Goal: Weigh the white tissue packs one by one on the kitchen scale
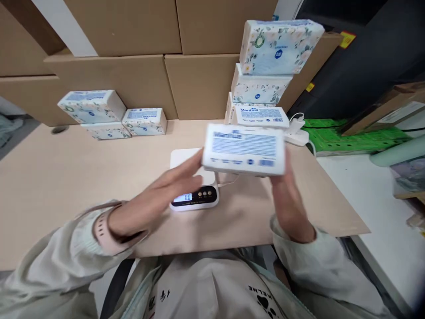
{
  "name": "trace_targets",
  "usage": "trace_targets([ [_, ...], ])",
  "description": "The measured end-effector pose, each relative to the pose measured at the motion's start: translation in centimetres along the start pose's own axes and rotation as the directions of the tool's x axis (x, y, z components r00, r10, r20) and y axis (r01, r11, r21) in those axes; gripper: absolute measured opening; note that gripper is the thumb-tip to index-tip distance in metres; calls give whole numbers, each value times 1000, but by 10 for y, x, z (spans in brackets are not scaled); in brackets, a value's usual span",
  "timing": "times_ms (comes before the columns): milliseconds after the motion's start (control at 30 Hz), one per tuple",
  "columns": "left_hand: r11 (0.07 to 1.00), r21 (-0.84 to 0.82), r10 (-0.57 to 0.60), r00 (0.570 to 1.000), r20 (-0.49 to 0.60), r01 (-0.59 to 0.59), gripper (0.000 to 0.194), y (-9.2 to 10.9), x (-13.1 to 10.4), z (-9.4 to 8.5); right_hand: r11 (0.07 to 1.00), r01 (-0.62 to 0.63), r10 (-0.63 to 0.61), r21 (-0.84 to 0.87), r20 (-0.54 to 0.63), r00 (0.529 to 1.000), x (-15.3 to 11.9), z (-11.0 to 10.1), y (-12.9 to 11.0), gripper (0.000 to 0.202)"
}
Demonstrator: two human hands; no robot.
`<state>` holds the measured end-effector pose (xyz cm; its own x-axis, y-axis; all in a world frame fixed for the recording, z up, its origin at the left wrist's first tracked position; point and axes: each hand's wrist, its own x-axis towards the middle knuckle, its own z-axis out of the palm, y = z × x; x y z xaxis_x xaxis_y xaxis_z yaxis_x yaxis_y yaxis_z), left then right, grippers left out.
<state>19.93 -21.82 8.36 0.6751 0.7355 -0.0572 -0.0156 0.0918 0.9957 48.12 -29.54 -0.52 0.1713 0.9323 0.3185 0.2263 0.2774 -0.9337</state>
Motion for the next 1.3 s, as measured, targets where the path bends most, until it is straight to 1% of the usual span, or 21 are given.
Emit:
trace_targets([
  [67,999,15,39,994,-106,-37,55,-3,-13,-25,997,-18,6,77,144,990,13,29,0,78],
  [133,998,11,55,987,-151,-54,56,-14,-19,-39,989,-67,33,131,243,970,25,52,4,82],
  [233,1000,4,21,982,-188,-21,59,-33,-24,-50,980,-142,94,142,297,950,35,72,15,86],
  [300,1000,4,-18,979,-204,19,61,-42,-26,-55,975,-182,135,131,303,943,37,79,23,86],
  [367,999,14,-29,976,-214,33,62,-49,-27,-59,971,-196,146,138,307,941,35,82,30,84],
  [433,999,36,-17,967,-255,27,64,-59,-27,-65,973,-168,120,157,279,953,33,82,37,79],
  [500,1000,30,3,944,-330,8,67,-72,-25,-71,981,-130,101,146,194,976,30,80,43,75],
  [567,999,-35,12,917,-399,-29,70,-87,-22,-78,986,-117,108,121,78,991,28,77,48,70],
  [633,989,-133,-3,898,-441,-62,71,-101,-20,-84,985,-117,121,126,-27,992,27,73,52,65],
  [733,969,-240,-66,882,-466,-55,69,-114,-20,-89,980,-119,139,160,-123,983,28,67,52,57],
  [833,957,-285,-86,884,-459,-54,65,-116,-21,-90,981,-123,148,148,-178,973,29,65,48,50],
  [1000,954,-281,-30,897,-442,-107,58,-112,-23,-88,988,-136,152,78,-262,953,29,65,42,47],
  [1100,949,-291,-18,898,-440,-124,55,-112,-23,-87,988,-141,154,69,-266,952,30,66,41,45],
  [1200,952,-271,6,893,-451,-143,58,-113,-23,-86,988,-145,155,57,-257,954,30,66,41,45],
  [1300,953,-262,19,897,-442,-150,61,-112,-24,-86,991,-126,136,56,-249,959,30,66,41,42],
])
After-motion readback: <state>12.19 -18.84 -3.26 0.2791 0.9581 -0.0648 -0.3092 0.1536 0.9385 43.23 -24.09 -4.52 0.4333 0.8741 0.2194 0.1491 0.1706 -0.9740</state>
